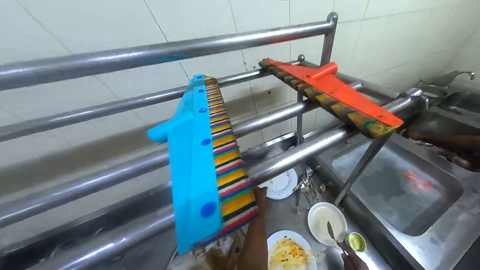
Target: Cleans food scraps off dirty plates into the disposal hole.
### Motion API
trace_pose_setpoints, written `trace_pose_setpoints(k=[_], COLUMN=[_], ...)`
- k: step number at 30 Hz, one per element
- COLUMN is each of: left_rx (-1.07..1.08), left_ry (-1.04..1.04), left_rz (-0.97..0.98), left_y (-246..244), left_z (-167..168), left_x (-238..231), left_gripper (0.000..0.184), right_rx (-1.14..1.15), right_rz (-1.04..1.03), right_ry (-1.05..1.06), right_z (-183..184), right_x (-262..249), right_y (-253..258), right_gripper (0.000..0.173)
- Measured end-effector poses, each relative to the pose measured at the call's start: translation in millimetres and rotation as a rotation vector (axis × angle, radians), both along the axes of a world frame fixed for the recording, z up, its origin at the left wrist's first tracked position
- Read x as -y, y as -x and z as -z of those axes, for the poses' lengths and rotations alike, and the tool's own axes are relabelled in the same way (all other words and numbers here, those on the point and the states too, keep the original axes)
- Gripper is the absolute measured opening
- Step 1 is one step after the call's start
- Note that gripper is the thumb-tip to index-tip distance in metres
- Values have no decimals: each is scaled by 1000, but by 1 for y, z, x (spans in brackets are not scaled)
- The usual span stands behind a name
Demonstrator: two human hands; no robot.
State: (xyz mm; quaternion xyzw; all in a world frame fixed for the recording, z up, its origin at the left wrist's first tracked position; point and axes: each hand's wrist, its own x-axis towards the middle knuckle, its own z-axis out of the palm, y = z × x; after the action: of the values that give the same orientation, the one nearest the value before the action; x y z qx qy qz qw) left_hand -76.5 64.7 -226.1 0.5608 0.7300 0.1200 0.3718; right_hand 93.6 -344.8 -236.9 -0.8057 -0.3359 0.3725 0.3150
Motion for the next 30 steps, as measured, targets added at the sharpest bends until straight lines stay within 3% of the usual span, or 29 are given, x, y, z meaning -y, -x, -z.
trace_pose_setpoints(k=[4, 8, 11, 16, 20, 22, 24, 27, 30], left_rx=[275, 559, 466, 254, 208, 189, 148, 66, 38], left_ry=[-43, -187, -309, -465, -594, -639, -674, -687, -749], left_rz=[-212, -330, -342, -327, -329, -318, -315, -305, -280], left_y=[30, 64, 93, 143, 190, 214, 236, 257, 267], left_z=[45, 39, 9, -43, -70, -75, -75, -75, -69], left_x=[13, 56, 87, 138, 174, 188, 198, 212, 220], left_gripper=[62, 61, 62, 50, 43, 43, 42, 37, 34], right_rx=[56, 34, 10, 95, 217, 224, 183, 81, 186], right_rz=[-35, -123, -307, -696, -784, -731, -734, -931, -1108], right_ry=[-142, -147, -147, -111, 32, 70, 22, -37, 68], right_z=[19, 19, -6, -46, -30, -18, -30, -76, -103], right_x=[-12, -38, -69, -123, -165, -181, -181, -156, -147], right_y=[3, 23, 56, 141, 191, 197, 206, 231, 260], right_gripper=[43, 42, 42, 46, 50, 51, 49, 49, 51])
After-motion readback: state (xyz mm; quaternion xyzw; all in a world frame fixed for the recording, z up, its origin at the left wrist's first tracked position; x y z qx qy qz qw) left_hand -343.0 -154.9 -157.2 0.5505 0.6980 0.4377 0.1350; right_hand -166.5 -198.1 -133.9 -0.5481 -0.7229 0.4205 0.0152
